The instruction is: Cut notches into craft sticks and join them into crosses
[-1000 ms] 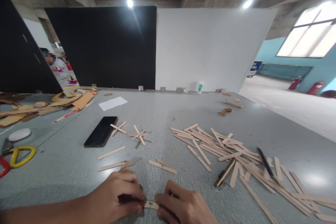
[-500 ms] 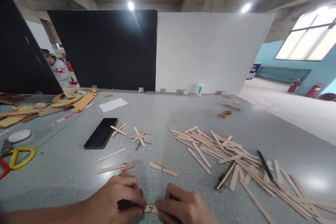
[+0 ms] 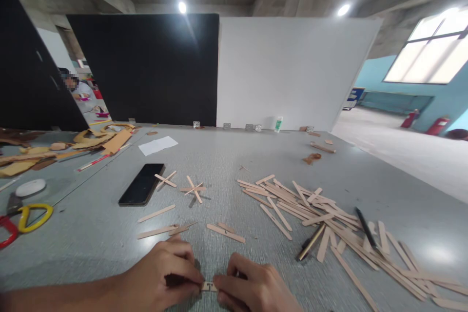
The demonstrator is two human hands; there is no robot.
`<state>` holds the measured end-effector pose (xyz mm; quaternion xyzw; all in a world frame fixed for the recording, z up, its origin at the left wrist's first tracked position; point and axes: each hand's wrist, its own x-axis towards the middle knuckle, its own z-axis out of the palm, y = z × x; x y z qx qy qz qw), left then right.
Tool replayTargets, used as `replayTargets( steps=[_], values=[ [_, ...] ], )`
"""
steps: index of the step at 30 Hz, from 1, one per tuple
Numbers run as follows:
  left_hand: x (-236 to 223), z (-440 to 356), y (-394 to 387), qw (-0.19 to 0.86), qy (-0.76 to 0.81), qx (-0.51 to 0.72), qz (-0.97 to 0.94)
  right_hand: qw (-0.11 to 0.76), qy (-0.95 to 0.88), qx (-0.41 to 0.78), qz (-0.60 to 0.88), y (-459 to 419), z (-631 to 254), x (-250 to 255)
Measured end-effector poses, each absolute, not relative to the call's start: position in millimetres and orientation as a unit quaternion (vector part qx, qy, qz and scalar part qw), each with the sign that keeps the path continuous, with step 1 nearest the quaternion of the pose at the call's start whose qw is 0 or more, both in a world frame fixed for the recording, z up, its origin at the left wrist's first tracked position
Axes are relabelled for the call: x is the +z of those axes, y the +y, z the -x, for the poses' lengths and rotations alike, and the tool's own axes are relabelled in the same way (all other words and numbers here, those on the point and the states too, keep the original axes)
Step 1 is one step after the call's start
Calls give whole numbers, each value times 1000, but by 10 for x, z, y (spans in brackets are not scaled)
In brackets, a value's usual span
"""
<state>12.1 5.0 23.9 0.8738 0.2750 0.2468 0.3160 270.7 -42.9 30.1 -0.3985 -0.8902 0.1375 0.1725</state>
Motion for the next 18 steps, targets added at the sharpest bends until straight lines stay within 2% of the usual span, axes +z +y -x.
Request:
replayTargets(
  steps=[18],
  values=[
    [260, -85, 42, 317, 258, 268, -872, 198, -865, 197, 417, -464, -2711, 384]
  ],
)
